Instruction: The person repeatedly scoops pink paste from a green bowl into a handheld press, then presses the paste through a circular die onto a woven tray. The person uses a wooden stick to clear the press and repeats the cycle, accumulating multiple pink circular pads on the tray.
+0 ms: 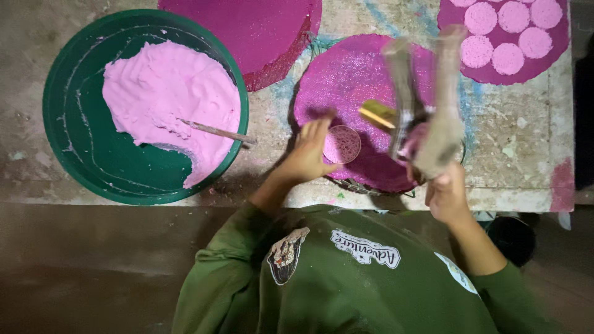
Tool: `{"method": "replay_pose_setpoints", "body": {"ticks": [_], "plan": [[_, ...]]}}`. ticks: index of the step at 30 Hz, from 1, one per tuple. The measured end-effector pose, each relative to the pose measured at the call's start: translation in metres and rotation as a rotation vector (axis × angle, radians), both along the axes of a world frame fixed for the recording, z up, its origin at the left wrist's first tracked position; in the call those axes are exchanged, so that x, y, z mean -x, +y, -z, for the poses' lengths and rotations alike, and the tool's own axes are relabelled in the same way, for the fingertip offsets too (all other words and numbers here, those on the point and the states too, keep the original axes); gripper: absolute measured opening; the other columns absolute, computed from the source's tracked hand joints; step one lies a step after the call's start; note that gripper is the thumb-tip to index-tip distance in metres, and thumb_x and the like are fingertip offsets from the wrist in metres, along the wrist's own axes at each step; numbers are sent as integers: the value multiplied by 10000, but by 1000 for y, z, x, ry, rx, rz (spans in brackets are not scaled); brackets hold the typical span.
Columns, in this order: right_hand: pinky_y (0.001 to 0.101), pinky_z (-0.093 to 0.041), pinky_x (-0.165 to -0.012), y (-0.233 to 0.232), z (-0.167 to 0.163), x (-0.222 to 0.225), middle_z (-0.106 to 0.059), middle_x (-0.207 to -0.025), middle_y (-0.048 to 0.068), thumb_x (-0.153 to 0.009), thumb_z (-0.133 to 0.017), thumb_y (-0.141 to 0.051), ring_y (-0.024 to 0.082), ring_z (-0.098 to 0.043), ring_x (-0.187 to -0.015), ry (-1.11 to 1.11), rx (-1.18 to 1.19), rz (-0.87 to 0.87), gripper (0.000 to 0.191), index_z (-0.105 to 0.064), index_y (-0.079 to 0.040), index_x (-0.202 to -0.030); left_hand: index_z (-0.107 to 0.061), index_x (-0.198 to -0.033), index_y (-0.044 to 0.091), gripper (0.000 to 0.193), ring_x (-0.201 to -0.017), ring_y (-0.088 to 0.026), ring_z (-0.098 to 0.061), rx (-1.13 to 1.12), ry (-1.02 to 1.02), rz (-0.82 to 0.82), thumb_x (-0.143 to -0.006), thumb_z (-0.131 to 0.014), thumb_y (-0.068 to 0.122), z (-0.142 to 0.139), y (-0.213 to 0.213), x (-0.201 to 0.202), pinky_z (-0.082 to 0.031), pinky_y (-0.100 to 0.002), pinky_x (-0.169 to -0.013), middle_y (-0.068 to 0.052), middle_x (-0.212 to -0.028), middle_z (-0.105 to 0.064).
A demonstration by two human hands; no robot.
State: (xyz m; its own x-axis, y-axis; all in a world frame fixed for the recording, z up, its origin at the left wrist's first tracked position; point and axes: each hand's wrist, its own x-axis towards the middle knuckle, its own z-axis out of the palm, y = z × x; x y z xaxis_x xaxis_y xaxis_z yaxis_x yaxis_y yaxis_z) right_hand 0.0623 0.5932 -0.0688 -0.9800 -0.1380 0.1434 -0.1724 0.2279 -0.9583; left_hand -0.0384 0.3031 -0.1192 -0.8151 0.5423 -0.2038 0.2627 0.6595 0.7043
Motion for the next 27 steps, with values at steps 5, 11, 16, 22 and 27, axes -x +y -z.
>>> {"method": "replay_pose_setpoints", "body": {"ticks": [5,11,16,22,27], "plan": [[291,-443,-649,3,27,-24,-611,-989,62,-926,-480,-842,145,-566,-781,92,233,206,925,-525,8,-1288,-42,-1631,68,1256,-1406,-377,-337,-25,175,-7,-752,-894,349,4,4,-14,-267,-588,-1179,-226,-1572,-341],[319,-449,-678,22,59,-57,-594,-1056,90,-905,-611,-806,193,-586,-835,86,415,325,901,-521,-6,-1311,-65,-1640,104,1267,-1443,-378,-309,15,-46,-120,-716,-898,344,10,-5,10,-276,-529,-1204,-219,-1572,-344],[337,-443,-673,32,70,-69,-551,-1012,77,-908,-634,-794,199,-546,-823,59,486,340,874,-509,-20,-1292,-93,-1614,82,1171,-1475,-450,-274,-191,222,-312,-791,-911,237,26,-12,63,-260,-575,-1198,-249,-1615,-288],[408,-475,-784,24,66,-73,-532,-1069,73,-911,-659,-768,229,-556,-884,104,514,321,834,-471,-49,-1289,-69,-1655,251,982,-1375,-388,-537,-542,-331,-702,-833,-550,12,23,-9,20,-519,-618,-956,-133,-1699,-229],[405,-481,-779,22,62,-76,-546,-1115,70,-918,-653,-748,231,-563,-905,89,540,324,807,-487,-61,-1308,-357,-1570,183,782,-1480,-491,-134,-237,187,-478,-890,-731,80,22,10,-32,-182,-628,-1161,-307,-1634,-73]]}}
